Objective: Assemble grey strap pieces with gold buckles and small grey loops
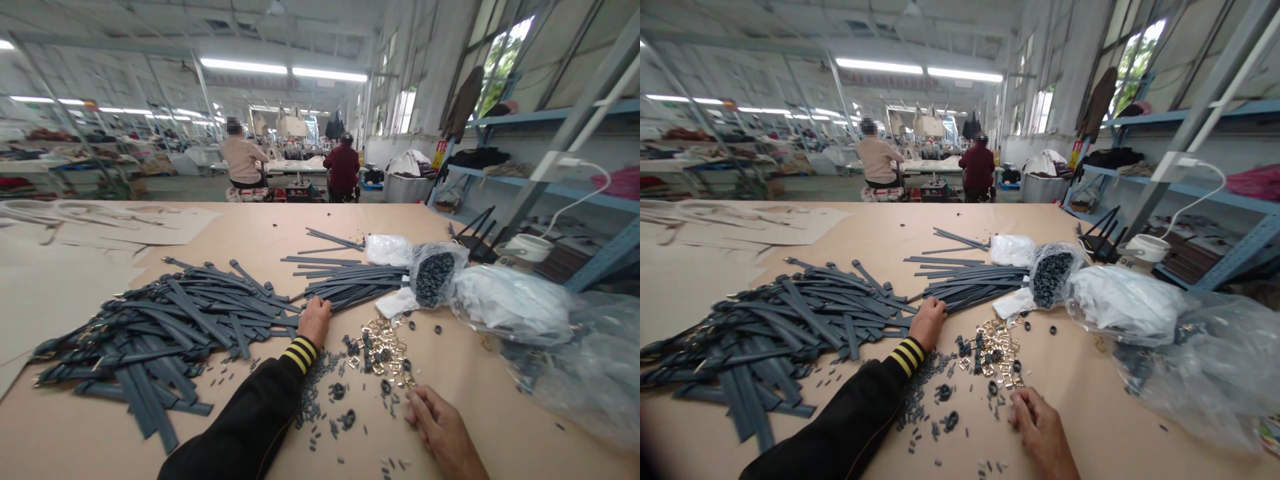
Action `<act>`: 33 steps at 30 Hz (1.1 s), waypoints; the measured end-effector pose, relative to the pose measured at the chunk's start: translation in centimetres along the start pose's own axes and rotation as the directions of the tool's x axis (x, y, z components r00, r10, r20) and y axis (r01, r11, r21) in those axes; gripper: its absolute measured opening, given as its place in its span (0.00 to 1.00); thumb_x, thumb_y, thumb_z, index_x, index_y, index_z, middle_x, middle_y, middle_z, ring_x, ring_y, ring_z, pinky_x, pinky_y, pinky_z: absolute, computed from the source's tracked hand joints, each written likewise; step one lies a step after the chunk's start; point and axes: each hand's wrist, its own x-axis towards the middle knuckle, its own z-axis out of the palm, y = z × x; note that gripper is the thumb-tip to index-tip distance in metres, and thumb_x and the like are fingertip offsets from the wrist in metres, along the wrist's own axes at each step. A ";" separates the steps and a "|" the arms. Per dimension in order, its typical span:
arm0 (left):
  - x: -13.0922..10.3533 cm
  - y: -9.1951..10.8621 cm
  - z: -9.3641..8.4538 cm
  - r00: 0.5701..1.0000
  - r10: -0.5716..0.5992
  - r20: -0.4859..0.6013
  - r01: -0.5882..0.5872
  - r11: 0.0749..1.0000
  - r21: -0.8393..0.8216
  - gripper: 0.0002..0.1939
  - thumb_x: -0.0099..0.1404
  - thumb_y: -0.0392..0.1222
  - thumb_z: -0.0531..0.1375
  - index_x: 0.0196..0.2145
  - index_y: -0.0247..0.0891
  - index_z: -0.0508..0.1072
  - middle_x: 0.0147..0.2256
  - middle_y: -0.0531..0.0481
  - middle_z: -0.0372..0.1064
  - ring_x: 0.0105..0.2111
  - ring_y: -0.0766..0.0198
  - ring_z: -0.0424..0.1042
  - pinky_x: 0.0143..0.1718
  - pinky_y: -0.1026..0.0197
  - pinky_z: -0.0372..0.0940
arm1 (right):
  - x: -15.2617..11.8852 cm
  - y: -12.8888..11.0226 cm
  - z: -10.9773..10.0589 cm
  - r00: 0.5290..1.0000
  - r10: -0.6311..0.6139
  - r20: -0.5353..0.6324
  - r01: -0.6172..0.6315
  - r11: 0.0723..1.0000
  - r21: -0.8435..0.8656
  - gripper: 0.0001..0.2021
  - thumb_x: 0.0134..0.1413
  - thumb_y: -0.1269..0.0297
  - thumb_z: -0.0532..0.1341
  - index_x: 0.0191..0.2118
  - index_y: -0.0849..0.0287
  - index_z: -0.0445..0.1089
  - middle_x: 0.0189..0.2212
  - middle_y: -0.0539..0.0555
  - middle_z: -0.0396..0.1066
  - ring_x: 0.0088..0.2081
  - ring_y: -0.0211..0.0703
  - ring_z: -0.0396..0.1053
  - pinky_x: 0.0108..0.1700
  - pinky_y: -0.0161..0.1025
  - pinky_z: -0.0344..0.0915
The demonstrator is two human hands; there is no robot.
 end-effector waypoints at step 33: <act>-13.8 7.4 2.3 0.761 0.097 0.642 0.633 0.111 -0.766 0.15 0.55 0.50 0.55 0.25 0.35 0.58 0.13 0.58 0.63 0.08 0.75 0.59 0.08 0.75 0.50 | -1.8 -1.7 -0.9 0.995 0.101 0.026 -0.100 0.844 0.528 0.15 0.50 0.52 0.56 0.32 0.62 0.65 0.13 0.42 0.56 0.11 0.23 0.46 0.11 0.23 0.43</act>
